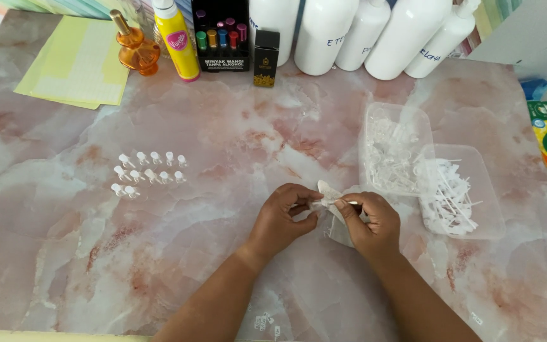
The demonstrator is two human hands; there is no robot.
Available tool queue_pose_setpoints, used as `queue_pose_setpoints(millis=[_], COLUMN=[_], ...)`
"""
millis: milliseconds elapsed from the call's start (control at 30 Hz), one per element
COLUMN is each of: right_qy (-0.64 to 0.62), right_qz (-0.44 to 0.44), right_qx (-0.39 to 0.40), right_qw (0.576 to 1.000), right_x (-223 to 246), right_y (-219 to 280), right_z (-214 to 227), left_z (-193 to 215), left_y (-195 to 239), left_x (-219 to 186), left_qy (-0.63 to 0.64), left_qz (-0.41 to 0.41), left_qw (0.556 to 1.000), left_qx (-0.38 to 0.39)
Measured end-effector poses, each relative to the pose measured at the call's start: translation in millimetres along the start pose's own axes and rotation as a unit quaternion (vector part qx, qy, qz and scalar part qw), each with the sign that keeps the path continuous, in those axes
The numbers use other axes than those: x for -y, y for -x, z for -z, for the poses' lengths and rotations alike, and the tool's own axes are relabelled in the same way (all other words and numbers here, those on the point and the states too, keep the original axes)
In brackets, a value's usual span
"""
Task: Assembling small plastic perfume sprayer components by inserting dip tubes into sprayer heads.
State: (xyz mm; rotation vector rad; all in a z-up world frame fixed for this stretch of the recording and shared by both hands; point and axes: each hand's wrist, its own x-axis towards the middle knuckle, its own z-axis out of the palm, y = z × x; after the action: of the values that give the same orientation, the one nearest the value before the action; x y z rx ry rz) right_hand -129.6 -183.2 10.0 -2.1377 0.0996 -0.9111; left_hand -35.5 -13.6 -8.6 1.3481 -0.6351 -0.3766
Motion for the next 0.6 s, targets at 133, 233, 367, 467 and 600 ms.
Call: queue_pose_setpoints(millis=[133, 233, 367, 467, 600], right_qy=[-0.063, -0.083, 0.007, 0.017, -0.092], right_qz=[-0.061, -0.033, 0.039, 0.008, -0.106], right_qx=[0.03, 0.032, 0.009, 0.032, 0.056], right_qw=[0.996, 0.995, 0.999, 0.999, 0.989], right_x=[-5.2, 0.2, 3.3, 9.0, 2.3], right_y=[6.0, 1.1, -0.4, -1.3, -4.3], right_z=[-1.9, -2.9, 1.0, 3.8, 5.8], left_z=[-0.1, -0.3, 0.6, 1.5, 0.4], left_y=[2.2, 1.6, 0.7, -0.5, 2.1], left_x=[1.7, 1.4, -9.1, -12.0, 0.3], left_qy=[-0.064, -0.078, -0.138, -0.18, -0.095], left_qz=[-0.016, -0.03, -0.079, -0.099, -0.057], left_qw=[0.998, 0.996, 0.987, 0.979, 0.994], left_qx=[0.001, -0.004, -0.001, 0.004, -0.018])
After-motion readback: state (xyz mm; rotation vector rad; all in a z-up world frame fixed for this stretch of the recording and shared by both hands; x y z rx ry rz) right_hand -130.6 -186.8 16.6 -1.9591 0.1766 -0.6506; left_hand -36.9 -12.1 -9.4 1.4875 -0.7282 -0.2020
